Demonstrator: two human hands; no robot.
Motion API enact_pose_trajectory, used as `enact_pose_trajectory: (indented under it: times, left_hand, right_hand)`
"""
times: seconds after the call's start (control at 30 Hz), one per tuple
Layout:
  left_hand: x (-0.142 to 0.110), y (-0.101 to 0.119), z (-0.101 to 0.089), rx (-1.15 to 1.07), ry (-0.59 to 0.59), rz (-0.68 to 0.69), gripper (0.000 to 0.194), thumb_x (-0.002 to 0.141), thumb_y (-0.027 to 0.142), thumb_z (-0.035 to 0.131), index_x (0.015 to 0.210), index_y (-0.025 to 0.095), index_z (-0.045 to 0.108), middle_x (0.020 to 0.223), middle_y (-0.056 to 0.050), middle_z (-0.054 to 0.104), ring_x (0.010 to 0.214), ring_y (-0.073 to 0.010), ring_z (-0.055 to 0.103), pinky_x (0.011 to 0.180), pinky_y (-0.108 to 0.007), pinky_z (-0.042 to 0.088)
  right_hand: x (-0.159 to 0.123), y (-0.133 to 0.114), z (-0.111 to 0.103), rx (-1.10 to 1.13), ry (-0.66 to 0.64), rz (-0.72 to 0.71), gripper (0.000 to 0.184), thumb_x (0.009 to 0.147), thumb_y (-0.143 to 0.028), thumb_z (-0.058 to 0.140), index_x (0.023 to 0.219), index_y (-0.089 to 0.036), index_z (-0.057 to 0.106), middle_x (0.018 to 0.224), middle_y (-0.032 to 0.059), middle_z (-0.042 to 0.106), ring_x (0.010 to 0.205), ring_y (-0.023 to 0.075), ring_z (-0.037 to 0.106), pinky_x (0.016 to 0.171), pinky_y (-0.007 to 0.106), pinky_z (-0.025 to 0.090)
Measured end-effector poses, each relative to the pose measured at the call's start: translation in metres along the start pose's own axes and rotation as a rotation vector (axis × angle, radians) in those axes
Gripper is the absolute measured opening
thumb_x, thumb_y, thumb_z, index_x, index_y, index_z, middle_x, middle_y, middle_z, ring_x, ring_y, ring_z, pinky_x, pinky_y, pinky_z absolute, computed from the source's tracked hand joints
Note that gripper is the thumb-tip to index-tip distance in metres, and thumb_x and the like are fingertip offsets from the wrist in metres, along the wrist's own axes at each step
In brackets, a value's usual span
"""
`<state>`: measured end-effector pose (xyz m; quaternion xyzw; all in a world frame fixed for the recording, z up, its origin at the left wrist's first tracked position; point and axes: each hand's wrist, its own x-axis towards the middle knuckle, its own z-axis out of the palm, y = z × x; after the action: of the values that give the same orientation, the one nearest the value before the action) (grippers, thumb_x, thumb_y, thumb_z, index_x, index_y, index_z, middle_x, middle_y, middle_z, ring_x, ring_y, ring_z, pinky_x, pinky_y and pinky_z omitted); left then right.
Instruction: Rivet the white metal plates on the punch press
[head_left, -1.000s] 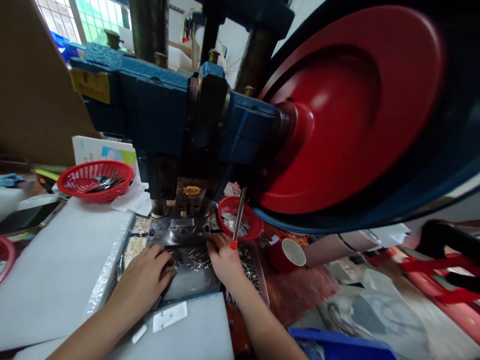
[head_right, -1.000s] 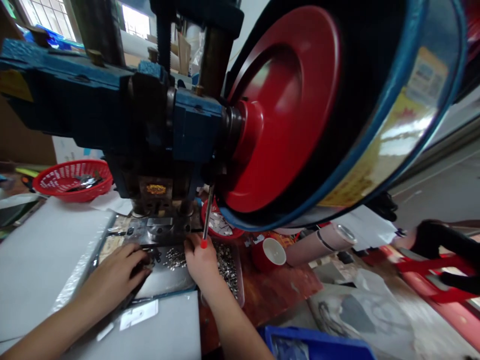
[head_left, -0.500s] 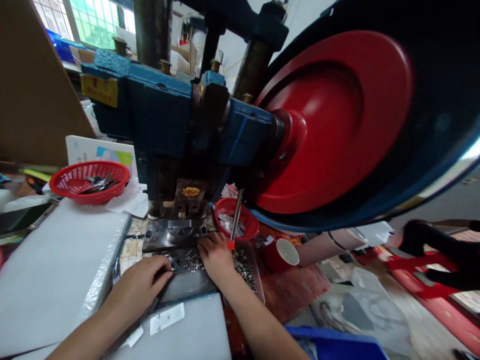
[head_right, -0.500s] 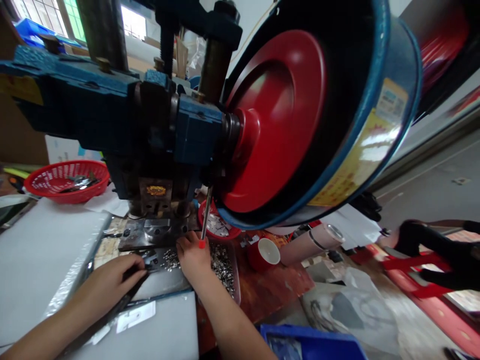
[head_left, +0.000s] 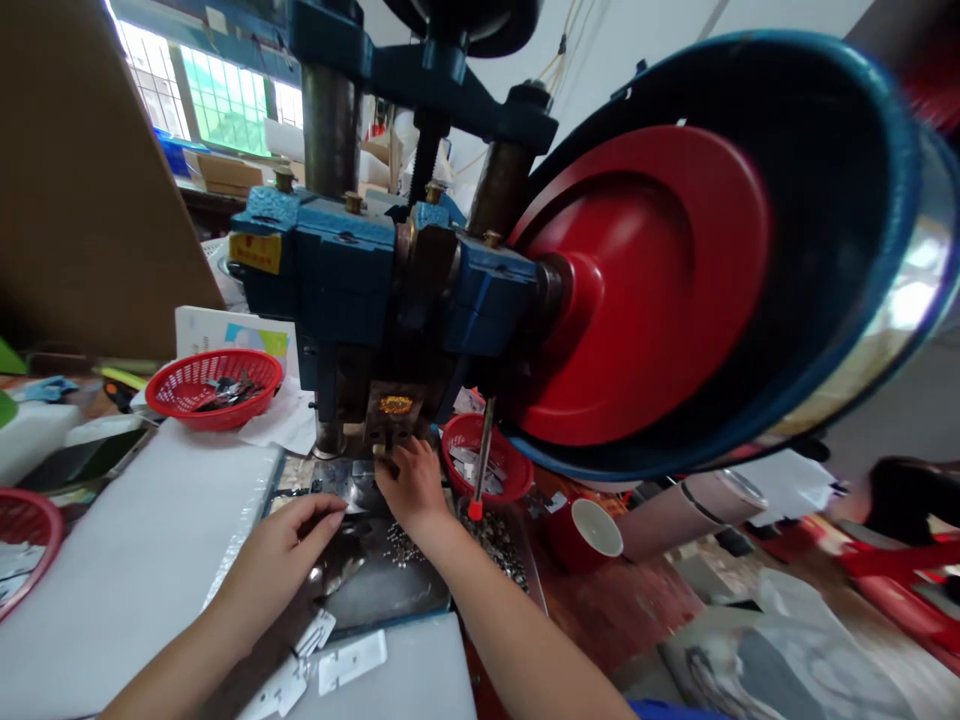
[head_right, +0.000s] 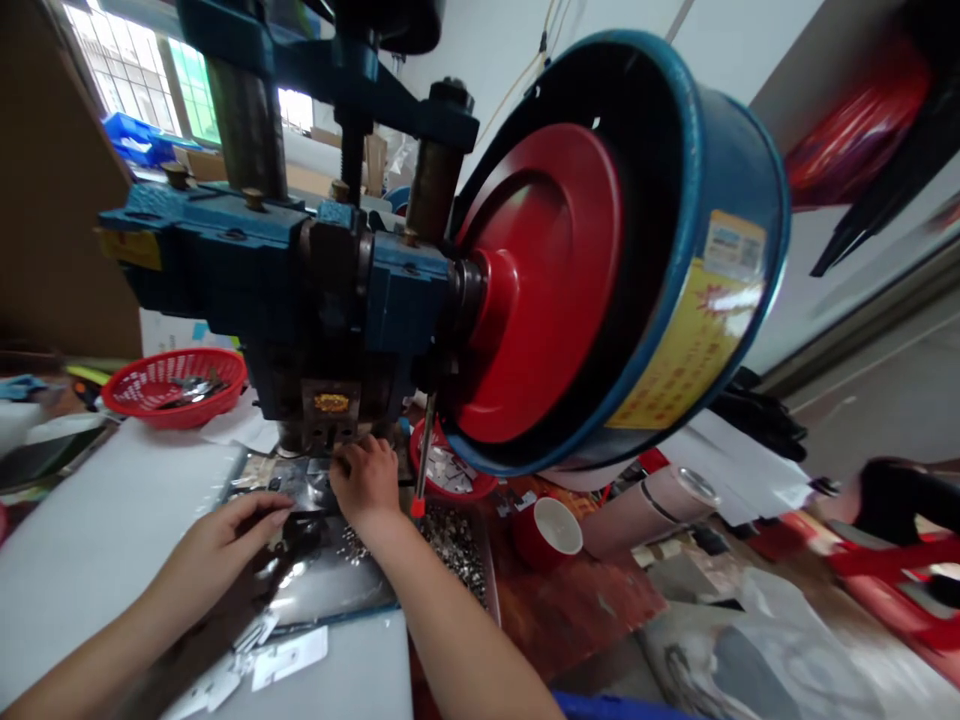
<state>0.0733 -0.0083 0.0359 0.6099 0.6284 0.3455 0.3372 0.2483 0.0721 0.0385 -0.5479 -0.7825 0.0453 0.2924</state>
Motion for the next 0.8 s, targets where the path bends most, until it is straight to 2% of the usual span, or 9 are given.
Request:
enact_pose_trajectory:
  times: [0.13, 0.27, 0.43, 0.57, 0.7, 0.8]
  left_hand:
    - [0.012, 0.004, -0.009, -0.027, 0.024, -0.024, 0.034, 0.081, 0.051, 0.051, 0.097, 0.026, 0.068, 0.096, -0.001, 0.072, 0.084, -0.0212, 0.066, 0.073, -0.031, 0.051]
    - [0.031, 0.012, -0.009, -0.007, 0.089, 0.041, 0.032, 0.078, 0.047, 0.053, 0.094, 0.025, 0.070, 0.096, -0.001, 0.072, 0.090, -0.0222, 0.065, 0.079, -0.032, 0.050]
    - [0.051, 0.019, 0.001, -0.010, 0.108, 0.011, 0.032, 0.078, 0.045, 0.052, 0.091, 0.023, 0.070, 0.094, -0.002, 0.073, 0.087, -0.0231, 0.066, 0.078, -0.032, 0.049]
    - [0.058, 0.015, 0.007, -0.004, 0.140, -0.012, 0.034, 0.077, 0.045, 0.051, 0.095, 0.022, 0.069, 0.097, -0.003, 0.073, 0.089, -0.0232, 0.066, 0.080, -0.032, 0.048]
    - [0.059, 0.013, 0.008, -0.005, 0.121, -0.017, 0.038, 0.078, 0.048, 0.050, 0.099, 0.022, 0.068, 0.101, -0.003, 0.073, 0.094, -0.0228, 0.066, 0.083, -0.031, 0.048]
    - [0.059, 0.016, 0.011, 0.014, 0.119, -0.007, 0.038, 0.079, 0.046, 0.049, 0.101, 0.022, 0.068, 0.103, -0.004, 0.073, 0.096, -0.0230, 0.065, 0.084, -0.031, 0.047]
  right_hand:
    - [-0.013, 0.003, -0.007, -0.040, -0.009, -0.174, 0.013, 0.086, -0.029, 0.058, 0.088, -0.028, 0.071, 0.089, 0.0015, 0.065, 0.089, 0.0202, 0.053, 0.081, 0.034, 0.038]
    - [-0.020, 0.005, -0.016, -0.049, -0.008, -0.280, 0.019, 0.088, -0.037, 0.055, 0.098, -0.028, 0.069, 0.099, 0.0023, 0.064, 0.097, 0.0215, 0.051, 0.093, 0.039, 0.034]
    - [-0.016, 0.003, -0.017, 0.045, -0.028, -0.213, 0.017, 0.089, -0.032, 0.056, 0.094, -0.027, 0.071, 0.103, 0.0016, 0.066, 0.101, 0.0191, 0.053, 0.096, 0.036, 0.037]
    - [-0.018, 0.004, -0.016, 0.043, -0.030, -0.272, 0.020, 0.088, -0.037, 0.057, 0.101, -0.029, 0.069, 0.109, 0.0013, 0.066, 0.112, 0.0231, 0.050, 0.107, 0.047, 0.026]
    - [-0.016, 0.012, -0.009, 0.308, -0.046, -0.161, 0.026, 0.093, -0.036, 0.048, 0.097, -0.027, 0.072, 0.109, 0.0029, 0.067, 0.109, 0.0202, 0.055, 0.100, 0.039, 0.039]
    - [-0.013, 0.019, -0.004, 0.532, 0.011, -0.063, 0.038, 0.097, -0.037, 0.037, 0.101, -0.024, 0.072, 0.108, 0.0052, 0.068, 0.106, 0.0187, 0.058, 0.094, 0.034, 0.044]
